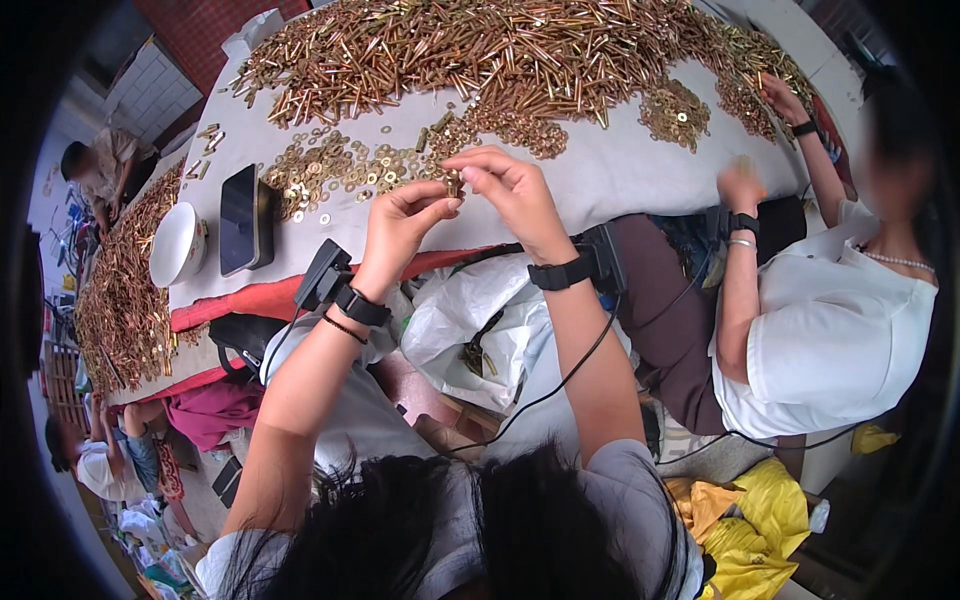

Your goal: Sorting small metal components including washers and pins into separate piles and containers.

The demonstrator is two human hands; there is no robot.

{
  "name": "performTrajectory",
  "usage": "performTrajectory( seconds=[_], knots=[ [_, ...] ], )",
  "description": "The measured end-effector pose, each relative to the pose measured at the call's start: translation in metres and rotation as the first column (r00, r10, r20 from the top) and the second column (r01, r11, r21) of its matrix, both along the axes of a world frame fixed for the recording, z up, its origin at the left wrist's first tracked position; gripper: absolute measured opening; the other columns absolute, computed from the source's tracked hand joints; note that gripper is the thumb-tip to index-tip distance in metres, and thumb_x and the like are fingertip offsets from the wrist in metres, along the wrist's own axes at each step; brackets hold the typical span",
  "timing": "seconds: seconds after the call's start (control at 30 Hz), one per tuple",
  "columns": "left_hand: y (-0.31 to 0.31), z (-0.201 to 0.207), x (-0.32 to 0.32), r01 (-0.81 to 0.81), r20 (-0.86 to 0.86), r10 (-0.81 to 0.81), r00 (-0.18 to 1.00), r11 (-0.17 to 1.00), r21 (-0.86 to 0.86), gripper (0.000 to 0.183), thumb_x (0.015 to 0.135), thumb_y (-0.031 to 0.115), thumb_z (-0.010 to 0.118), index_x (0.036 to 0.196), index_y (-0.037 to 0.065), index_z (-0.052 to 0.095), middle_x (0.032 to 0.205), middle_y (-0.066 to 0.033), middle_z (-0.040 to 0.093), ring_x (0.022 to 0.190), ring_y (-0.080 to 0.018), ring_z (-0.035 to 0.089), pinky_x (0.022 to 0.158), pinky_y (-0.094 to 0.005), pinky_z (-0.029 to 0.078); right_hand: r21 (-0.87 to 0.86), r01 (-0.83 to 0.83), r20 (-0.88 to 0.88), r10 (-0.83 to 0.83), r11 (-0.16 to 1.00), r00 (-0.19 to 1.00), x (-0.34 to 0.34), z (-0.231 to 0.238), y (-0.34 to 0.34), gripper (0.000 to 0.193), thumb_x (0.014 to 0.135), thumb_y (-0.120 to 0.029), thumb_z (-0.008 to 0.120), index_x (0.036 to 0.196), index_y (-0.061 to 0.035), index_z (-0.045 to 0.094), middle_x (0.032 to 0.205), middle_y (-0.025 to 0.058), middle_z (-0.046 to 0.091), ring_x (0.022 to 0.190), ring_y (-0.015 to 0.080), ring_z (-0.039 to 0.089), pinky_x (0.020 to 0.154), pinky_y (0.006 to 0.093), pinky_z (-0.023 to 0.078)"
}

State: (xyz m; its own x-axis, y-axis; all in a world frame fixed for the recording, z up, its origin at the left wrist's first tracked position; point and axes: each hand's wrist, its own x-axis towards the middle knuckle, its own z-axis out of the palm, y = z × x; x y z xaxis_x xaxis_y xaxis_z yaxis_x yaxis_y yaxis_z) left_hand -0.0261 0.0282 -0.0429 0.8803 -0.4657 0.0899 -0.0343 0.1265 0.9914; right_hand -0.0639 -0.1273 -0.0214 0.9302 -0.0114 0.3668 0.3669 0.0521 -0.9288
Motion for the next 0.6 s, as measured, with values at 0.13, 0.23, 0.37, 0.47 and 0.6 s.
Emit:
performTrajectory(
  seconds=[0.13, 0.23, 0.37, 0.47, 0.6],
  knots=[
    [-0.001, 0.007, -0.002, 0.008, 0.016, -0.008, 1.000, 1.000, 0.026, 0.019, 0.076, 0.004, 0.063, 0.092, -0.005, 0.059, 0.083, -0.0074, 0.063, 0.074, -0.0122, 0.061, 0.068, -0.0224, 0.049, 0.193, 0.031, -0.067, -0.018, 0.981, 0.998, 0.000, -0.004, -0.003, 0.026, 0.087, -0.015, 0.049, 0.105, 0.0022, 0.054, 0.098, 0.0100, 0.059, 0.085, 0.0113, 0.052, 0.079, 0.0256, 0.040],
    [0.001, 0.006, 0.000, -0.014, 0.019, 0.014, 1.000, 0.999, 0.038, 0.019, 0.076, 0.005, 0.063, 0.093, -0.005, 0.059, 0.083, -0.0078, 0.063, 0.074, -0.0122, 0.061, 0.068, -0.0224, 0.049, 0.351, -0.084, -0.065, 0.113, 0.933, 0.991, -0.001, 0.000, 0.002, 0.032, 0.088, -0.018, 0.046, 0.111, 0.0041, 0.049, 0.102, 0.0142, 0.059, 0.095, 0.0155, 0.053, 0.084, 0.0282, 0.039],
    [0.001, 0.004, 0.003, -0.050, -0.002, 0.050, 0.999, 0.998, 0.031, 0.021, 0.077, 0.005, 0.063, 0.094, -0.005, 0.059, 0.083, -0.0077, 0.063, 0.073, -0.0118, 0.060, 0.068, -0.0223, 0.049, 0.325, 0.096, -0.113, -0.062, 0.941, 0.992, 0.001, -0.002, -0.003, 0.037, 0.091, -0.024, 0.041, 0.112, 0.0049, 0.048, 0.108, 0.0171, 0.057, 0.103, 0.0188, 0.052, 0.088, 0.0297, 0.038],
    [0.003, 0.005, 0.003, -0.010, -0.022, 0.011, 1.000, 0.999, 0.044, 0.021, 0.077, 0.006, 0.063, 0.095, -0.005, 0.060, 0.083, -0.0079, 0.063, 0.073, -0.0118, 0.060, 0.068, -0.0223, 0.049, 0.379, -0.013, -0.080, 0.047, 0.925, 0.996, -0.001, 0.005, 0.010, 0.036, 0.091, -0.025, 0.039, 0.111, 0.0039, 0.050, 0.106, 0.0162, 0.058, 0.102, 0.0182, 0.053, 0.087, 0.0298, 0.038],
    [0.002, 0.003, 0.012, -0.049, -0.082, 0.049, 0.995, 0.999, 0.003, 0.022, 0.078, 0.008, 0.062, 0.095, -0.005, 0.059, 0.085, -0.0089, 0.063, 0.074, -0.0132, 0.060, 0.068, -0.0234, 0.050, 0.303, 0.086, -0.100, -0.058, 0.949, 0.993, 0.001, -0.007, -0.002, 0.037, 0.092, -0.025, 0.038, 0.109, 0.0050, 0.050, 0.107, 0.0169, 0.057, 0.102, 0.0188, 0.053, 0.090, 0.0306, 0.037]
  ],
)
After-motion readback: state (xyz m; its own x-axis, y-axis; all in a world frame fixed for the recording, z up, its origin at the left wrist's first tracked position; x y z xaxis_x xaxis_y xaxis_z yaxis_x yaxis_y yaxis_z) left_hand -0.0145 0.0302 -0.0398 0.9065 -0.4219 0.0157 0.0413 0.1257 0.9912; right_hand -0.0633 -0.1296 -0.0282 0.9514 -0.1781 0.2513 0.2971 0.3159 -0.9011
